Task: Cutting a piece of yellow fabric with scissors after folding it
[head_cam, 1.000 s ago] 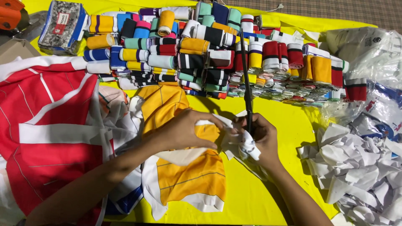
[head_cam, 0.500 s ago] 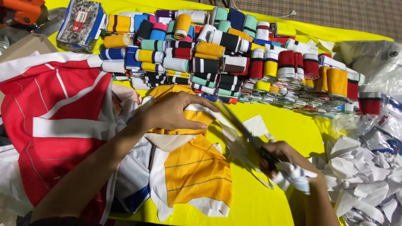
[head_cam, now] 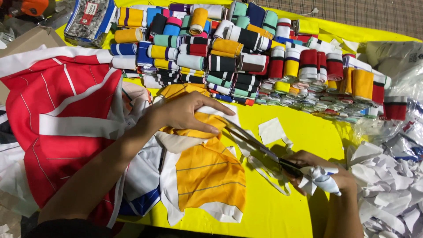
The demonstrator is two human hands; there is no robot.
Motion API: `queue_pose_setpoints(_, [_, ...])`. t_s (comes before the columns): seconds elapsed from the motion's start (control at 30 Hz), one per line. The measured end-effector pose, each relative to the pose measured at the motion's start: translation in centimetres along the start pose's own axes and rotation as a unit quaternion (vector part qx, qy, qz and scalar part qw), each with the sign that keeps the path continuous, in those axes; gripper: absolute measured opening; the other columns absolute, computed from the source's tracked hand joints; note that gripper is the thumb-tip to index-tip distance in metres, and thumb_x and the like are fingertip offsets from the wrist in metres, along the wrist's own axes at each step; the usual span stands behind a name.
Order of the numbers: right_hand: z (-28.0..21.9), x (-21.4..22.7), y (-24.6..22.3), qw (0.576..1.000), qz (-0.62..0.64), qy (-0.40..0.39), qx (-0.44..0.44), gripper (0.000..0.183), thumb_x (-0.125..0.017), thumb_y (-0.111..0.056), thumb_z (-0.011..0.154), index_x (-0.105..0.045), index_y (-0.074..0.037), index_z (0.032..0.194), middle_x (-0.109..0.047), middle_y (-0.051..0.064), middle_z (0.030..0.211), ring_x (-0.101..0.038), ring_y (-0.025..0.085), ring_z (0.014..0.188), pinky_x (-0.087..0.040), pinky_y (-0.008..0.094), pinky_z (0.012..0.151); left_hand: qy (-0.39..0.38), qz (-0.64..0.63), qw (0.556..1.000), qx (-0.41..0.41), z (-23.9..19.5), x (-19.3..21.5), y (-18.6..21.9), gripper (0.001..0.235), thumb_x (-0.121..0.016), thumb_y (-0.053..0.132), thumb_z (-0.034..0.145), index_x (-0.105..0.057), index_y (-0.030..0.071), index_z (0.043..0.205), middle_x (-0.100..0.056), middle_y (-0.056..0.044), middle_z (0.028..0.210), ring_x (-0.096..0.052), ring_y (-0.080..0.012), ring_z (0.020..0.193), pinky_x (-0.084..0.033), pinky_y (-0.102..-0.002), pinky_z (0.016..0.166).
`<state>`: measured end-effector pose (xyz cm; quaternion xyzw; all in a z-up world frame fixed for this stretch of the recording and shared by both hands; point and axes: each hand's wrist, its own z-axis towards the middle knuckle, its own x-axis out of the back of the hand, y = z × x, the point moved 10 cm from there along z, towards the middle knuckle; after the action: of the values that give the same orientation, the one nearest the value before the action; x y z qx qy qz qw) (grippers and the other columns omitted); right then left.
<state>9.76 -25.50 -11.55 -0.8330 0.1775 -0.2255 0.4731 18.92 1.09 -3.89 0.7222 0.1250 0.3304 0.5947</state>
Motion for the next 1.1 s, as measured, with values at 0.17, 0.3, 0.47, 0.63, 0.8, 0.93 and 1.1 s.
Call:
queue_pose_setpoints(0.17, [0.2, -0.7, -1.8, 0.992, 0.125, -0.016, 0.015, 0.056, -0.064, -0.059, 0.089, -0.066, -0.005, 0.073, -0.064, 0.003, 0.062, -0.06, 0.011, 0.052, -0.049, 0.027, 0.043, -0.035, -0.037, 0.997, -0.057, 0.5, -2.1, 0.9, 0.051, -0.08, 0.022, 0.085, -0.067, 0.017, 0.134, -0.067, -0.002, 0.142, -0.058, -0.0149, 0.138, -0.038, -0.028, 0.119])
queue_pose_setpoints(0.3, [-0.8, -0.1, -0.4, 0.992, 0.105, 0.018, 0.072, 0.042, -0.059, -0.042, 0.099, -0.071, -0.003, 0.095, -0.069, 0.006, 0.077, -0.066, 0.014, 0.066, -0.056, 0.028, 0.059, -0.067, -0.079, 0.994, -0.045, 0.9, -3.4, 0.5, 0.054, -0.079, 0.02, 0.086, -0.063, 0.014, 0.137, -0.063, -0.004, 0.146, -0.053, -0.0182, 0.143, -0.034, -0.032, 0.123])
queue_pose_setpoints(0.47, [0.5, -0.8, -0.4, 0.996, 0.091, 0.003, 0.019, 0.063, -0.055, -0.065, 0.091, -0.067, -0.005, 0.074, -0.066, 0.004, 0.065, -0.061, 0.013, 0.058, -0.05, 0.029, 0.053, -0.087, -0.094, 0.99, -0.057, 1.3, -4.7, 0.2, 0.054, -0.081, 0.02, 0.085, -0.064, 0.013, 0.137, -0.064, -0.005, 0.144, -0.055, -0.0158, 0.14, -0.036, -0.027, 0.121])
queue_pose_setpoints(0.63, [1.0, -0.9, 0.7, 0.996, 0.081, -0.012, 0.044, 0.059, -0.06, -0.063, 0.087, -0.069, -0.006, 0.075, -0.067, 0.003, 0.066, -0.061, 0.012, 0.059, -0.049, 0.028, 0.052, -0.081, -0.179, 0.977, -0.081, 1.5, -4.6, -0.5, 0.06, -0.085, 0.017, 0.085, -0.063, 0.007, 0.14, -0.066, -0.016, 0.139, -0.061, -0.0295, 0.132, -0.041, -0.046, 0.119])
queue_pose_setpoints(0.8, [0.9, -1.1, 0.6, 0.992, 0.086, -0.017, 0.088, 0.042, -0.071, -0.046, 0.081, -0.071, -0.004, 0.077, -0.067, 0.005, 0.063, -0.063, 0.015, 0.053, -0.049, 0.028, 0.046, -0.073, -0.186, 0.976, -0.089, 1.2, -4.4, -0.8, 0.05, -0.072, 0.013, 0.093, -0.061, 0.005, 0.141, -0.062, -0.02, 0.143, -0.055, -0.0344, 0.137, -0.037, -0.051, 0.12])
queue_pose_setpoints(0.93, [1.5, -1.0, 0.7, 0.989, 0.087, -0.022, 0.115, 0.034, -0.076, -0.037, 0.079, -0.072, -0.003, 0.077, -0.067, 0.006, 0.061, -0.064, 0.017, 0.051, -0.049, 0.029, 0.043, -0.077, -0.199, 0.974, -0.072, 1.3, -4.6, -1.6, 0.05, -0.075, 0.009, 0.09, -0.064, 0.005, 0.139, -0.065, -0.019, 0.14, -0.06, -0.0356, 0.133, -0.042, -0.049, 0.118])
queue_pose_setpoints(1.1, [2.0, -0.9, 1.3, 0.982, 0.089, -0.024, 0.164, 0.023, -0.087, -0.02, 0.073, -0.074, -0.002, 0.078, -0.066, 0.009, 0.058, -0.065, 0.021, 0.045, -0.05, 0.029, 0.037, -0.073, -0.209, 0.972, -0.075, 1.5, -4.3, -1.6, 0.054, -0.079, 0.01, 0.087, -0.064, 0.004, 0.139, -0.065, -0.02, 0.14, -0.06, -0.0353, 0.133, -0.042, -0.048, 0.118])
